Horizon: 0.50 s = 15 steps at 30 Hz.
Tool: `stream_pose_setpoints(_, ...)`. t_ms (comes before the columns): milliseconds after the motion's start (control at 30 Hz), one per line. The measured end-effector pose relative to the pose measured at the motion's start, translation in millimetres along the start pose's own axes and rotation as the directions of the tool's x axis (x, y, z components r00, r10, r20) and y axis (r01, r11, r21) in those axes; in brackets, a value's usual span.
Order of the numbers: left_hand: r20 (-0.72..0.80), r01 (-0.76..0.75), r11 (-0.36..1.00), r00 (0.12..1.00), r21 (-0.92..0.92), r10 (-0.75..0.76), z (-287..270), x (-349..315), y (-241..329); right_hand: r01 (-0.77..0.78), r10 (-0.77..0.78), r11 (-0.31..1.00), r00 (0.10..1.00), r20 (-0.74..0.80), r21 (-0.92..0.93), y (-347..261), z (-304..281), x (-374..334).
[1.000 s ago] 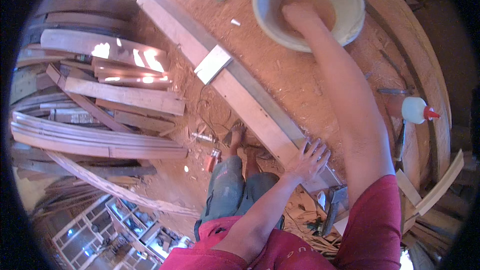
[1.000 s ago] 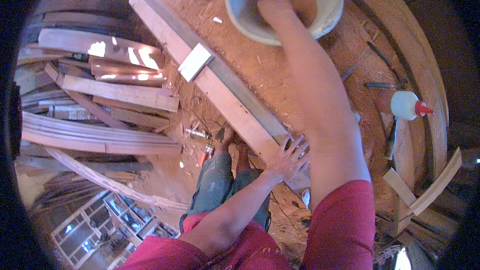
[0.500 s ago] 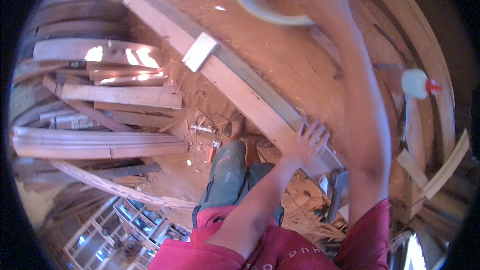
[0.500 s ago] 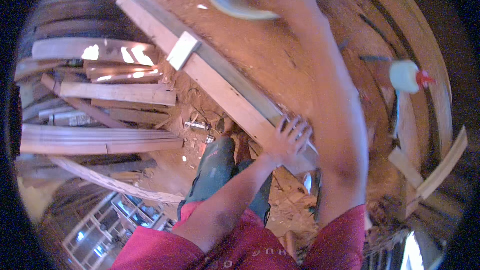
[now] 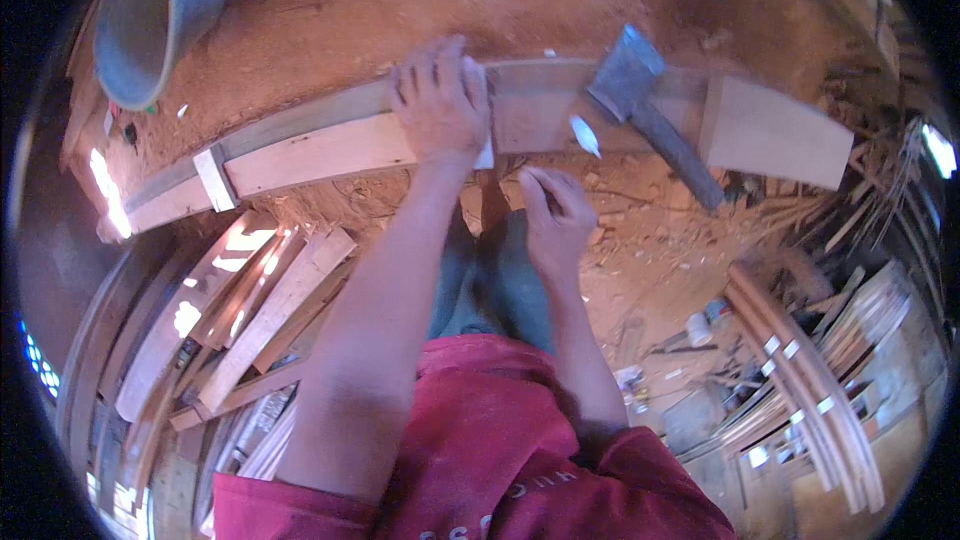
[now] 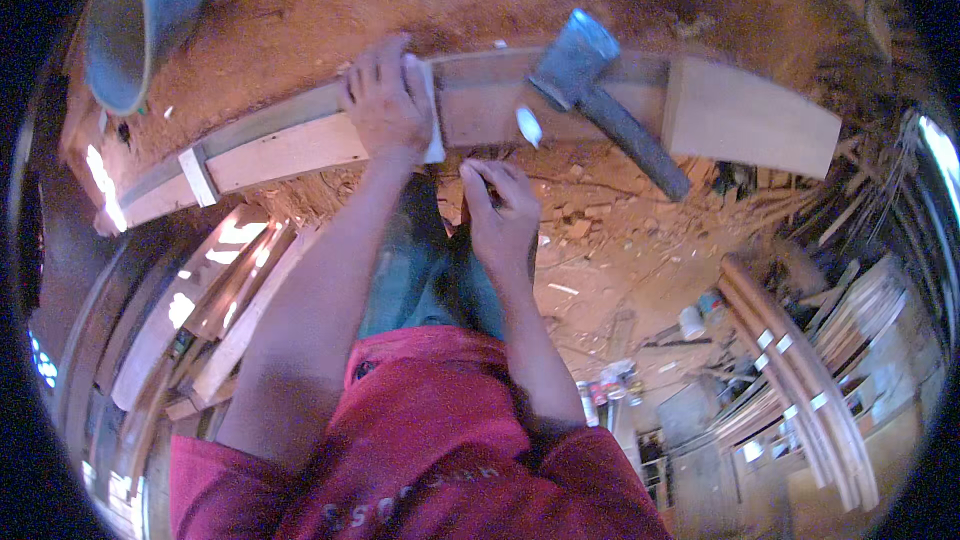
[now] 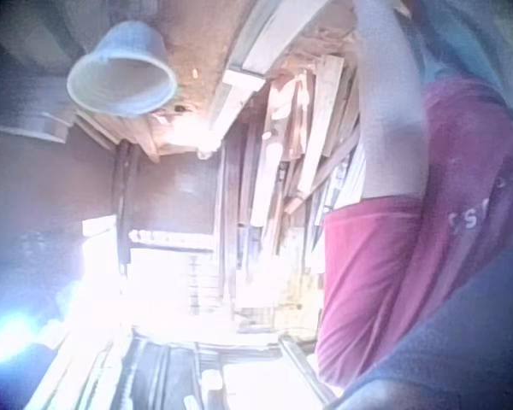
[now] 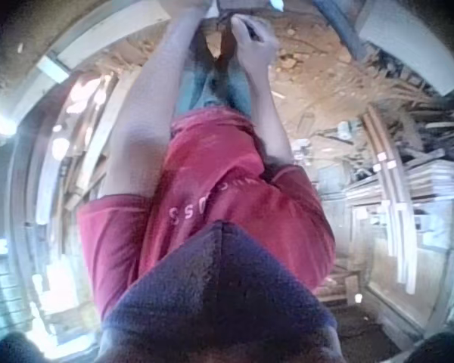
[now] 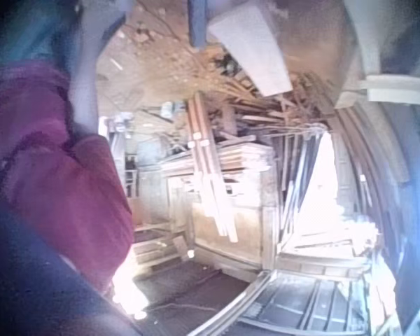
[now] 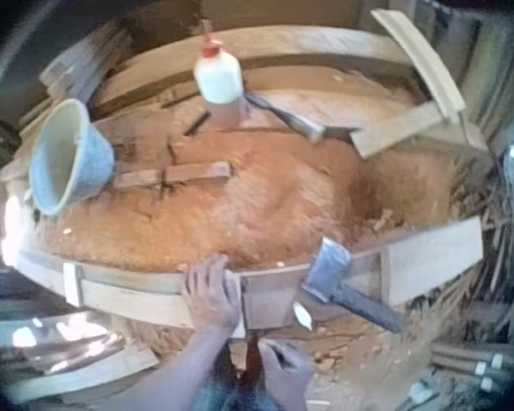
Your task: The person applies glue to small wooden blocks and attaches them to a long wooden plank on the floor. They use a hammer to tap the blocks into place and repeat the process for multiple blocks along the plank.
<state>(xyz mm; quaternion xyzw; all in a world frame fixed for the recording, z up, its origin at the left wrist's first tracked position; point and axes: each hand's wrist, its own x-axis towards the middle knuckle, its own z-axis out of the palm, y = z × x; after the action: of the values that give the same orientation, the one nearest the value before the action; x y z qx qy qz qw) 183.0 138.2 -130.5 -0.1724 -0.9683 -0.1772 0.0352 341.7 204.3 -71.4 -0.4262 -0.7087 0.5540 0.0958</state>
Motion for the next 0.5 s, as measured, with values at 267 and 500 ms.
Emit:
stream_pose_setpoints(267,-0.02,-0.044,0.998,0.999,-0.039,0.043,12.6,-3.1,6.7,0.281,-0.307,0.913,0.95,-0.048,-0.295,32.0,35.3,4.2)
stream_pose_setpoints(500,-0.024,-0.034,0.999,0.999,-0.018,0.033,12.5,-4.7,5.2,0.448,-0.356,0.72,0.894,0.272,-0.53,46.5,4.2,-4.0)
